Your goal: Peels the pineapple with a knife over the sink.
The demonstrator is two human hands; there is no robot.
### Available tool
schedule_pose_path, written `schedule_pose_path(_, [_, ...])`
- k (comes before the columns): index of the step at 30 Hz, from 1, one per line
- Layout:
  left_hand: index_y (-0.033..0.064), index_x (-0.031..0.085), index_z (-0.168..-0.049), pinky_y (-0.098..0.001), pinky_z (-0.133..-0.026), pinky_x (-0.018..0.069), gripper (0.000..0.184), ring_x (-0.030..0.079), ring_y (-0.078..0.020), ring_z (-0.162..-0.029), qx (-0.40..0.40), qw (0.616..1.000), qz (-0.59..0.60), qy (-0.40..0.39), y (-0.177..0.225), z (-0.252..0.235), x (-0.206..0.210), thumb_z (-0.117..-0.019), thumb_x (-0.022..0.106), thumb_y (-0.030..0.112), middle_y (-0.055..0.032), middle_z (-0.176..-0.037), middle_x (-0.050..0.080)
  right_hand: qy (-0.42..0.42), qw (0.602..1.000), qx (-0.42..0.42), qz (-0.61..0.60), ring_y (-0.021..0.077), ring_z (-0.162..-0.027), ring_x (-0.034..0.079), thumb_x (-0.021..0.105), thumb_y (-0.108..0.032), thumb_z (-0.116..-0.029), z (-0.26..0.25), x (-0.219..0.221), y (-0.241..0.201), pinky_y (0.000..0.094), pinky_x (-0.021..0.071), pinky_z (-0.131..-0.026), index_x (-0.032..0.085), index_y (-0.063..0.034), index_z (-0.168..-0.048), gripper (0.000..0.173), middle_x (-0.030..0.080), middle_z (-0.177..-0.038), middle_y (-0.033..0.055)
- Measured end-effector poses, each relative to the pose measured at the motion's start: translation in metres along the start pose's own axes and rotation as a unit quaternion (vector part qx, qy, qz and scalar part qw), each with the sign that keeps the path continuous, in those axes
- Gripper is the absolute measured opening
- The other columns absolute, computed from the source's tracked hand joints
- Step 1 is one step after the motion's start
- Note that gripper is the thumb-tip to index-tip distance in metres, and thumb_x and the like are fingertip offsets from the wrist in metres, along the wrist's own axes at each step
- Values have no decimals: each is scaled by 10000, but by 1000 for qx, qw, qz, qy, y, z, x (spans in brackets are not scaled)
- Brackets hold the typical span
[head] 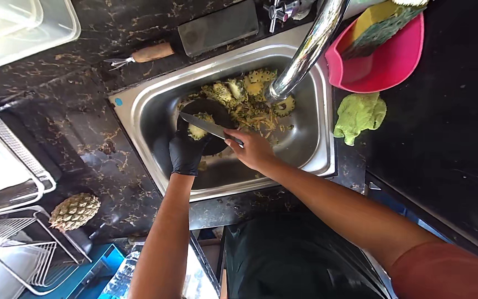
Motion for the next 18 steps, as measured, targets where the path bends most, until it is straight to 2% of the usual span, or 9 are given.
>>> schedule_pose_path(2, [238,591,-1402,-602,-883,555,787,709,-303,-1013,-4,1000,6,0,6,0,-3,-717,908,463,-127,-1128,726,-4,1000,13,1,256,-1008,722,487,-491,-1059,-8,2,-1,569,574,-826,579,-386,-1455,419,751,-1152,19])
schedule_pose_path(5, [104,526,-1465,-585,-1004,490,780,658,-349,-1142,-43,997,-1,-56,45,18,-19,-802,881,310,-194,-1257,675,-34,997,33,-52,252,-1067,715,448,-495,-1073,-29,6,-18,591,560,-871,595,-359,-1443,421,734,-1235,5])
schedule_pose_path(8, [94,474,-1511,-563,-1041,475,824,638,-343,-1196,-23,998,-5,-56,59,23,-26,-816,872,287,-198,-1315,651,-49,992,46,-107,230,-1139,693,450,-481,-1078,-17,-3,-15,570,546,-951,616,-303,-1431,429,709,-1297,4])
schedule_pose_path(10, [74,462,-1520,-578,-1085,435,828,604,-373,-1253,-4,998,1,-59,57,22,-25,-830,864,291,-228,-1358,618,-49,990,65,-116,258,-1062,703,476,-485,-1073,-3,-8,-3,574,550,-889,621,-299,-1424,422,722,-1238,44])
schedule_pose_path(12, [71,486,-1496,-579,-1070,448,810,615,-371,-1237,-5,998,-14,-57,55,21,-24,-829,862,335,-228,-1331,631,-52,991,72,-104,241,-1084,705,470,-498,-1069,-9,-5,2,571,553,-905,619,-332,-1423,418,725,-1243,22])
schedule_pose_path(16, [66,535,-1442,-558,-1005,499,759,657,-334,-1145,-32,998,-14,-57,56,22,-24,-812,874,321,-220,-1262,660,-51,987,54,-140,206,-1189,669,464,-443,-1080,-37,3,-11,547,532,-990,645,-275,-1399,403,704,-1302,7])
schedule_pose_path(18, [71,520,-1459,-556,-1013,495,771,656,-332,-1152,-29,998,-12,-59,57,22,-25,-818,869,320,-214,-1280,655,-49,981,55,-181,208,-1158,678,483,-423,-1080,-28,1,-4,534,537,-983,662,-242,-1380,393,713,-1272,37])
Point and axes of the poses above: each hand's wrist, its own z-axis away from the middle knuckle, its own x-axis out of the palm, y = z × x, the point moved 6 cm from there along -z, towards the middle knuckle
